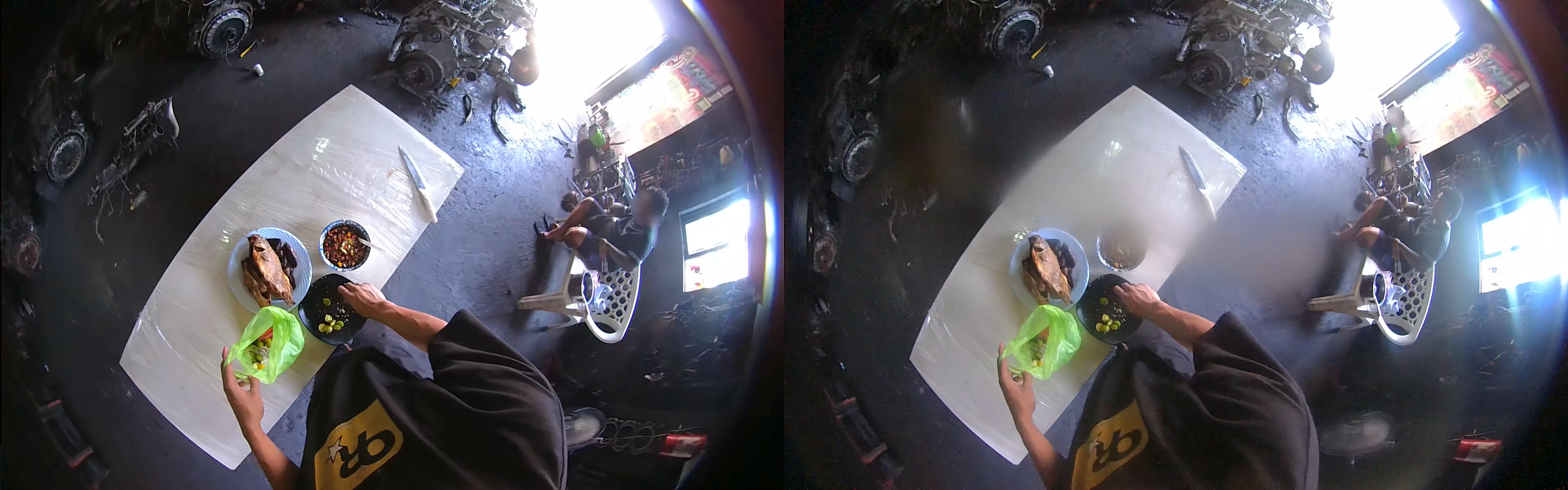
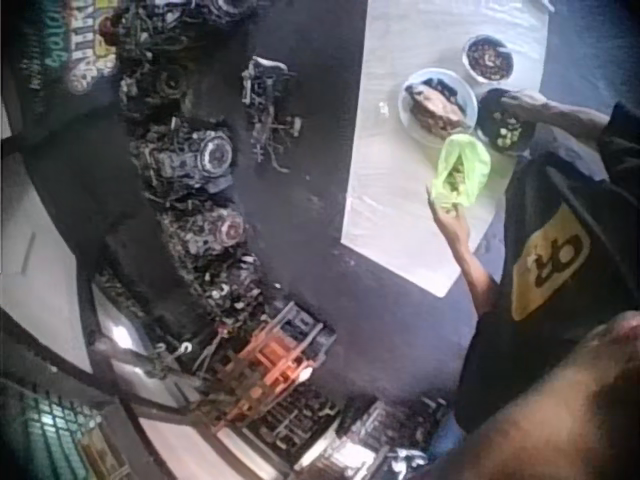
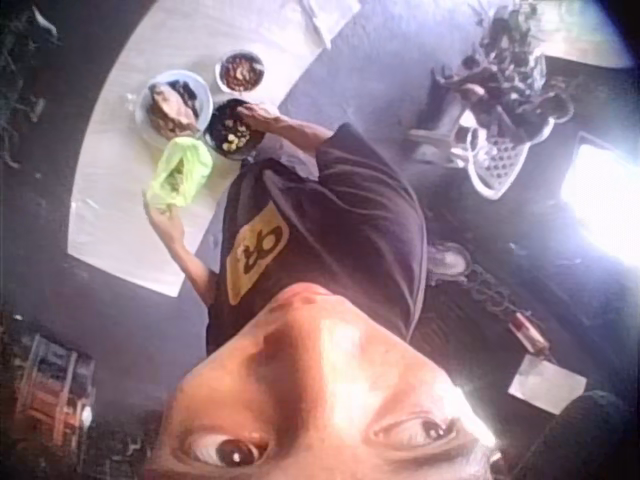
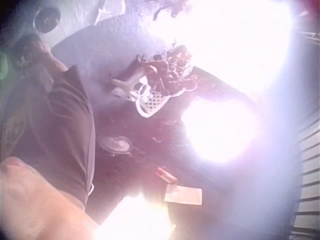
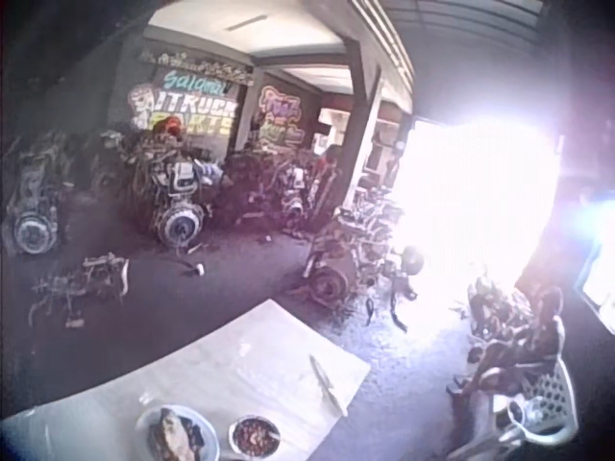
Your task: The person takes small yellow fruits from a green plastic bag and puts them into a black bowl, then uses a spoon to add sauce from a bowl onto the fruits while also holding a knife.
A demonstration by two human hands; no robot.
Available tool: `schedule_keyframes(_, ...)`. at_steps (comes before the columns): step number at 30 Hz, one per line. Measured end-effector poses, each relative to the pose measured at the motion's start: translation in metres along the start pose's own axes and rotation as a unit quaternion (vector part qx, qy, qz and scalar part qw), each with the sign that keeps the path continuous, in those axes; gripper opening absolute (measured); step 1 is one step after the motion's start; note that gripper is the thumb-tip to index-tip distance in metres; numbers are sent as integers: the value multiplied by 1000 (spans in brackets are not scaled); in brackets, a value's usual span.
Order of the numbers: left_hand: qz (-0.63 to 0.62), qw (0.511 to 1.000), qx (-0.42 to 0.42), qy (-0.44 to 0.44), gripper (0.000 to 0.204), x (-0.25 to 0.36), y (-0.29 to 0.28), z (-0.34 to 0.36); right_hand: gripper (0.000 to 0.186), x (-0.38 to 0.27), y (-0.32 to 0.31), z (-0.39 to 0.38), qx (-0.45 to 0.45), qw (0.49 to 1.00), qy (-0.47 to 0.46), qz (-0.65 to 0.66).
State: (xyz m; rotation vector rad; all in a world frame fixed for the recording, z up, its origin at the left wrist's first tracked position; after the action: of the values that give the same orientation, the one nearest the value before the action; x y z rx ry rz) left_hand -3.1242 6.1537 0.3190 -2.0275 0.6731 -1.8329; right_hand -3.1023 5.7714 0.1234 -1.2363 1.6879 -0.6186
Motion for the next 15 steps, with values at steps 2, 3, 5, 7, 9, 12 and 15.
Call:
schedule_keyframes(2,3,1000,0,12,70,-2,1,0,31,0,4,-5,48,999,1,4)
schedule_keyframes(3,3,1000,-5,24,70,-1,1,0,31,1,8,-8,47,999,-1,5)
schedule_keyframes(5,-5,1000,-2,26,72,3,3,1,30,2,9,-9,55,998,-8,-6)
schedule_keyframes(7,-6,1000,-20,8,76,7,3,2,31,-3,5,-6,47,999,-17,-20)
schedule_keyframes(9,-8,1000,-14,5,76,7,0,0,37,-13,-4,-8,-25,997,55,37)
schedule_keyframes(12,1,1000,-16,10,75,11,2,0,37,1,5,-6,6,1000,17,-12)
schedule_keyframes(15,11,1000,-8,10,73,12,0,1,36,3,6,4,-16,997,-19,-68)
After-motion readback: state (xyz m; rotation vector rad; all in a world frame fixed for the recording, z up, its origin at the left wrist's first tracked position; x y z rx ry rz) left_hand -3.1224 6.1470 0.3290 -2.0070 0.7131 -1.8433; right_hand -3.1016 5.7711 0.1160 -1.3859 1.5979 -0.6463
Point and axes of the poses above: each hand's wrist, its own z-axis towards the middle knuckle, its own y-axis out of the palm, x = y × z, the point moved 2 cm from there along z, towards the middle knuckle, and after that the axes turned 6 degrees about y, right-handed, at the moved point
